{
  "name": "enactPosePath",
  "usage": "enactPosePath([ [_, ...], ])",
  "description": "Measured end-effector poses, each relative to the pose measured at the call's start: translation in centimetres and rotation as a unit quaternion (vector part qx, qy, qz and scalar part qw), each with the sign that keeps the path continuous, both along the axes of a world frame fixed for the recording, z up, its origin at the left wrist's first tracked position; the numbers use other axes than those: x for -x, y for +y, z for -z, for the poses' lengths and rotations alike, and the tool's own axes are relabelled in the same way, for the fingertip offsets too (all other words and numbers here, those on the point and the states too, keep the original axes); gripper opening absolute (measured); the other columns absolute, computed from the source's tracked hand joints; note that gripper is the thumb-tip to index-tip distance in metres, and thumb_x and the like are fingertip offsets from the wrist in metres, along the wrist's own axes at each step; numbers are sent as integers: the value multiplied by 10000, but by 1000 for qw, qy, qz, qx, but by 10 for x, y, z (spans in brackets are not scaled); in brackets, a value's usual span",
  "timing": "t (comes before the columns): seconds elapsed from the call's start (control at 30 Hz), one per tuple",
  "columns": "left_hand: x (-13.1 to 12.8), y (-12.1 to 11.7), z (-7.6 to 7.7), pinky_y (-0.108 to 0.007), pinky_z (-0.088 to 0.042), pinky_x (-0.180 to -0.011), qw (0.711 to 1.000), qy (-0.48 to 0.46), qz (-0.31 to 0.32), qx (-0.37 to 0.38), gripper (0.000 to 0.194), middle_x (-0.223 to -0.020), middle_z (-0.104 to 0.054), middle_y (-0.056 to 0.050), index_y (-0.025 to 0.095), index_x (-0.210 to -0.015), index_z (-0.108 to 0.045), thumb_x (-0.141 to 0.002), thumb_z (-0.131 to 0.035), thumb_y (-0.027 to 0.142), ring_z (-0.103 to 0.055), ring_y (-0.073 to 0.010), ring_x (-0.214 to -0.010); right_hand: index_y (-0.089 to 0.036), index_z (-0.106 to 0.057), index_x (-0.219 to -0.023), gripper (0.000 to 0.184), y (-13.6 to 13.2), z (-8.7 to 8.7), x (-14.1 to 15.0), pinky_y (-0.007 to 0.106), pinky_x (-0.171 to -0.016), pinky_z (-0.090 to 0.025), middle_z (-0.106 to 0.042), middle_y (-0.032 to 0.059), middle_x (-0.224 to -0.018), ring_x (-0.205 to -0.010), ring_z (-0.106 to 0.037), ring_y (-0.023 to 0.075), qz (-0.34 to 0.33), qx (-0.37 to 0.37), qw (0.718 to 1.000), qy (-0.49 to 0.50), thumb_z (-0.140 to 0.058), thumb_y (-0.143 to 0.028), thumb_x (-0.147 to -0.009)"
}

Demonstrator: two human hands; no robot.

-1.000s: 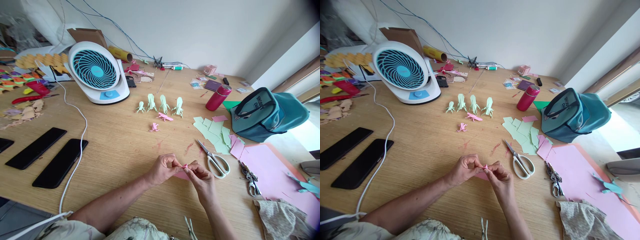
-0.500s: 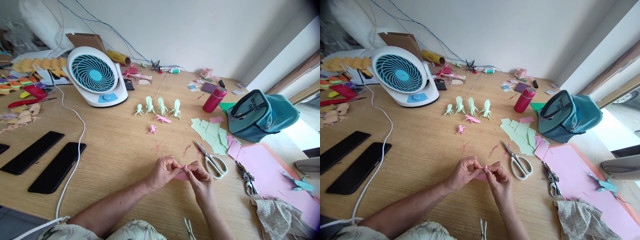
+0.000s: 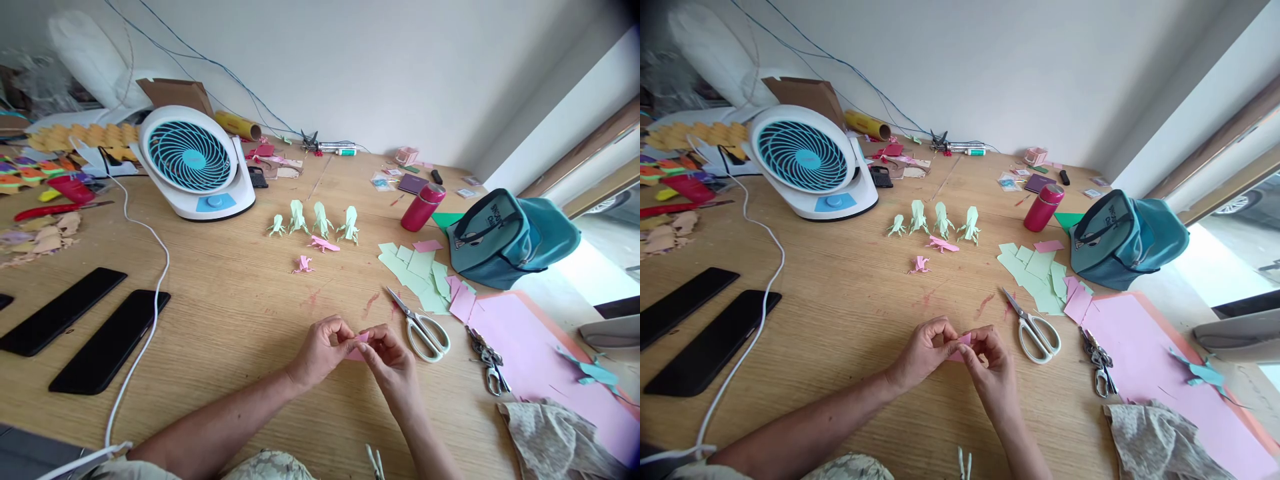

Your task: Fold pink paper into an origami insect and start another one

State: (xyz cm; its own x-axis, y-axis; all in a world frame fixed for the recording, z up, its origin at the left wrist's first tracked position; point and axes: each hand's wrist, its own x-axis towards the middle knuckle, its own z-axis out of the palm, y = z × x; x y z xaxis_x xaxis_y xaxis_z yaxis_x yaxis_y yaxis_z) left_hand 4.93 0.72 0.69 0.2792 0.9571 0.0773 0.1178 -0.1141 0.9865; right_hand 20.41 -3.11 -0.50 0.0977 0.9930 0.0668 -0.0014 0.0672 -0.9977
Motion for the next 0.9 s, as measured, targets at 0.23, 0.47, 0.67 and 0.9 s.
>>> enactPosePath([
  [0.23, 0, -1, -1, -234, -379, -642, 999, 1, 24, -22, 324, -642, -523, 16, 151, -622, -574, -819, -707, 371, -493, -116, -642, -211, -698, -750, 166, 0, -6, 1, 313, -705, -422, -590, 19, -746, -729, -532, 177, 9, -9, 1000, -13, -692, -335, -861],
  [0.47, -1, -1, 9, -223, -329, -590, 998, -34, 49, -10, 334, -630, -487, 28, 147, -603, -562, -790, -736, 362, -436, -100, -611, -222, -671, -838, 183, 1, -10, -5, 277, -688, -410, -542, -6, -761, -724, -489, 153, 68, -6, 998, 4, -629, -387, -905],
  [0.67, 4, 10, 15, -209, -316, -558, 993, -102, 8, 65, 378, -598, -469, 49, 149, -654, -541, -785, -720, 455, -384, -80, -565, -222, -686, -950, 219, 0, -10, -3, 277, -713, -448, -624, 15, -829, -754, -540, 158, 46, 24, 999, 12, -627, -427, -901],
  [0.9, 8, 14, 16, -217, -375, -605, 978, -162, -25, 132, 384, -646, -490, 42, 158, -716, -532, -750, -725, 489, -434, -96, -615, -214, -676, -1032, 320, 0, -10, 3, 306, -732, -486, -689, 61, -934, -841, -612, 209, -2, 50, 999, 16, -673, -477, -850],
])
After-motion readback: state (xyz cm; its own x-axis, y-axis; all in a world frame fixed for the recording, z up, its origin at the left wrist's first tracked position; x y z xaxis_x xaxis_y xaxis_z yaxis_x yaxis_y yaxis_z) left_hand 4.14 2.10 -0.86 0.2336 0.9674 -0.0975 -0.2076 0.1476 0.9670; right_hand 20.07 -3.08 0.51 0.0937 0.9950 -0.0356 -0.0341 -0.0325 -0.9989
